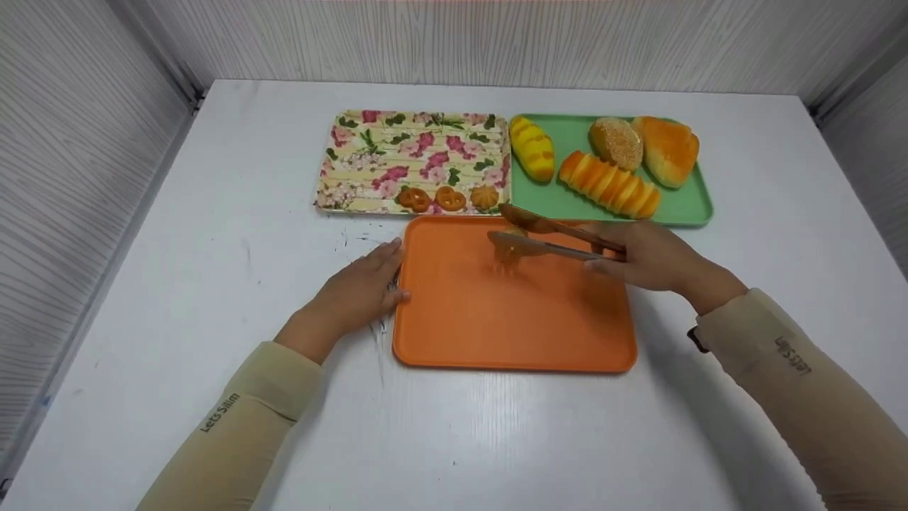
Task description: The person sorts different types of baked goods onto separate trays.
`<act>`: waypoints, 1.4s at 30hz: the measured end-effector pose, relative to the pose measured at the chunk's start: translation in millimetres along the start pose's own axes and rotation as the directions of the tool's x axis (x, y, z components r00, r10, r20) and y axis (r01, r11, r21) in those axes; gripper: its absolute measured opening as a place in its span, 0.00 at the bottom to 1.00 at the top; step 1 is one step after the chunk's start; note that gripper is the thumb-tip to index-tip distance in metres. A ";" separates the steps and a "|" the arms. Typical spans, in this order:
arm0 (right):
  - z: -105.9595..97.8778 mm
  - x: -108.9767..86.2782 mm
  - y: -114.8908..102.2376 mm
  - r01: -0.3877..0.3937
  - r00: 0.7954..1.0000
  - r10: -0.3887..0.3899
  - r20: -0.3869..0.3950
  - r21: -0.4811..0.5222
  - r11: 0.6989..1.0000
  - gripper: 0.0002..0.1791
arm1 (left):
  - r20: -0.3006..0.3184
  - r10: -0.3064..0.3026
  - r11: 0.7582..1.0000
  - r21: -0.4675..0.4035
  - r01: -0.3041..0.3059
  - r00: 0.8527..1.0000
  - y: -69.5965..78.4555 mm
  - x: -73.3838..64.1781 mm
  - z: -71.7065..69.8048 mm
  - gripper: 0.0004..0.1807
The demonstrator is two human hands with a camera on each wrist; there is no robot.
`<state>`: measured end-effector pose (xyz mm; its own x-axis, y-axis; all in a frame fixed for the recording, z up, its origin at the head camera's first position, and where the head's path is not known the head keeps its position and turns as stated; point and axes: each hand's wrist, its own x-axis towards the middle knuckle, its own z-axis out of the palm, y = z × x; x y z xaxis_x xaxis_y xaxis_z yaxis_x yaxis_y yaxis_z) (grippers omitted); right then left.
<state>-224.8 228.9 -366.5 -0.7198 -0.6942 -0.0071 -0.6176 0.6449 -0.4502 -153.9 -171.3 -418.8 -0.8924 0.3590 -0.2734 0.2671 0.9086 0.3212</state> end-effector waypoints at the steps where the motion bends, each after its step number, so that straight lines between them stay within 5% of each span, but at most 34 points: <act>1: -1.3 3.1 -1.1 -0.009 1.000 0.009 -0.005 0.006 1.000 0.17 | 0.002 -0.002 1.000 -0.004 0.002 1.000 0.2 0.0 -0.2 0.43; 11: -8.4 45.0 -11.8 -0.098 0.993 0.100 -0.060 0.028 0.995 0.26 | -0.002 0.005 1.000 -0.011 -0.005 1.000 1.9 -1.9 -2.4 0.42; 22: -2.4 86.8 -22.8 -0.235 0.972 0.235 -0.017 0.015 0.972 0.31 | -0.017 0.039 0.999 0.010 -0.038 0.999 -0.4 -0.9 -0.4 0.42; 32: 14.4 111.9 -28.2 -0.272 0.961 0.271 -0.048 -0.010 0.962 0.15 | -0.015 0.032 0.999 0.002 -0.032 0.999 -0.9 0.1 0.0 0.42; 42: 28.5 125.4 -26.6 -0.337 0.941 0.336 -0.035 -0.014 0.941 0.21 | -0.023 0.038 0.999 0.007 -0.038 0.999 -1.1 0.1 0.1 0.42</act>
<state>-289.6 115.6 -380.9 -0.8962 -0.4251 -0.1267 -0.3434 0.8457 -0.4086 -154.3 -172.3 -419.3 -0.8897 0.3882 -0.2402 0.3033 0.8959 0.3245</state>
